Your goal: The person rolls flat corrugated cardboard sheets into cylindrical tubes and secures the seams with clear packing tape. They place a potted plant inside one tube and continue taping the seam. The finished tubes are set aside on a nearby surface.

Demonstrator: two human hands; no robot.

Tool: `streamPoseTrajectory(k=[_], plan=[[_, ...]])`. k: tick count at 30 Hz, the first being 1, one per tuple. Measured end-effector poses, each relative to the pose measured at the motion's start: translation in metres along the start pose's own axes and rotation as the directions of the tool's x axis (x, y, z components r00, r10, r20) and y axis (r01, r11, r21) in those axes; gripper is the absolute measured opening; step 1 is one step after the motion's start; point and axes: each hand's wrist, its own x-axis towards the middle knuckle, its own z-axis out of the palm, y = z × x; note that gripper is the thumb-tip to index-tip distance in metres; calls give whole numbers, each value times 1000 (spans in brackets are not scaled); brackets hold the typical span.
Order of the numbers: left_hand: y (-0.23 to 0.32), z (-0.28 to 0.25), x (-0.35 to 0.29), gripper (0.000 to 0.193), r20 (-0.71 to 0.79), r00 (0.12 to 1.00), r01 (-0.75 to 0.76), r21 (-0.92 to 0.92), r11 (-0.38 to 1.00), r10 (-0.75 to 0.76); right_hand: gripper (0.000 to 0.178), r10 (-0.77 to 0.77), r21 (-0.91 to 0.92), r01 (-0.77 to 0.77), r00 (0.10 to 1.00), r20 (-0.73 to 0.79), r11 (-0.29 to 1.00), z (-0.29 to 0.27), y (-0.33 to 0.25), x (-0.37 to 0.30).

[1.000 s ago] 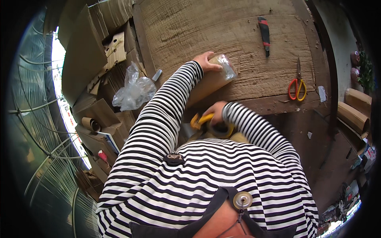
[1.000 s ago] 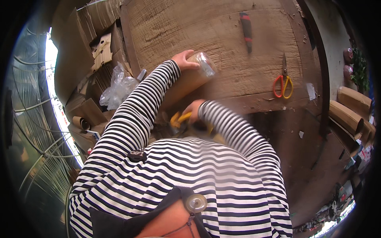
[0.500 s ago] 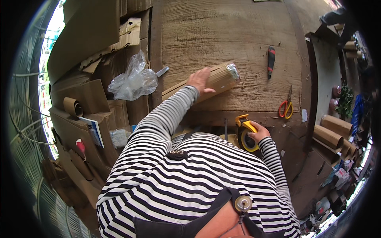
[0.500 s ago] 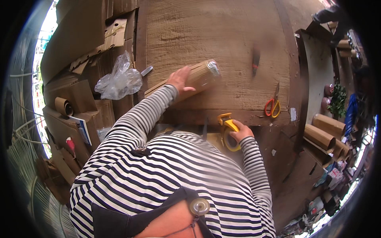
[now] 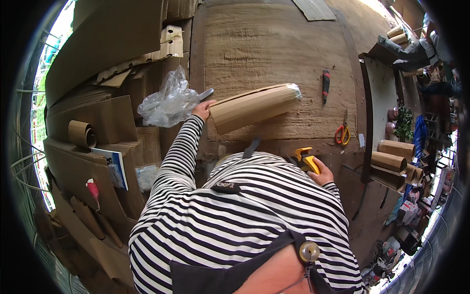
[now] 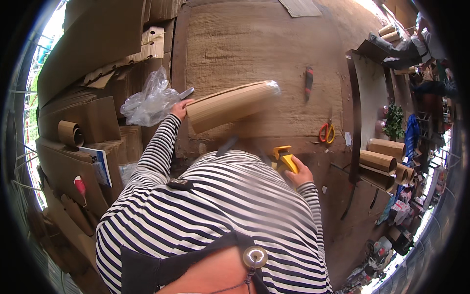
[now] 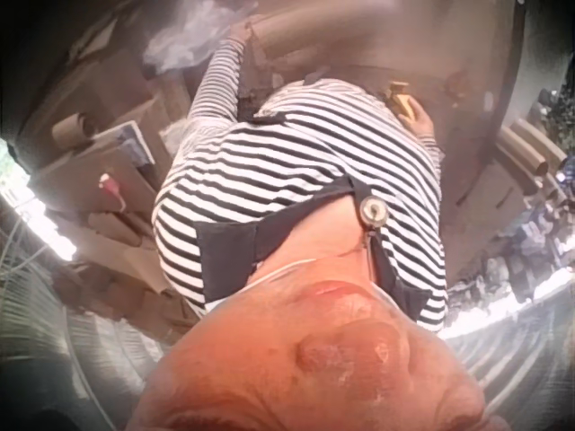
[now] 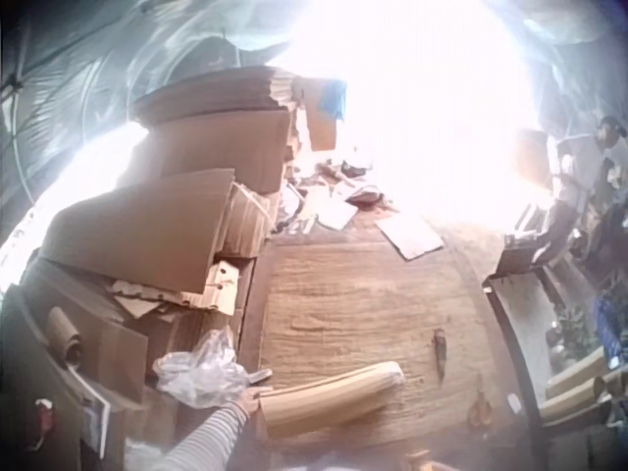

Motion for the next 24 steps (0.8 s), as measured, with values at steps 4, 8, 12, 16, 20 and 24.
streamPoseTrajectory(k=[4,8,12,16,20,24], plan=[[229,19,6,26,67,888,-458,27,888,456,72,135,140,-118,983,-125,983,6,16,-47],[329,49,11,21,38,791,-611,89,786,611,73,111,103,-98,985,-132,990,-3,0,-43],[400,93,16,29,171,785,-619,175,766,595,73,99,244,-47,973,-207,969,-18,8,-47],[449,133,-2,32,264,754,-657,289,696,602,73,48,361,85,938,-342,929,-42,38,-41],[475,165,-22,28,277,724,-681,434,590,632,75,9,467,248,877,-481,848,-61,78,-10],[485,190,-49,20,245,644,-700,571,429,724,75,-80,585,469,820,-567,661,-95,63,11]])
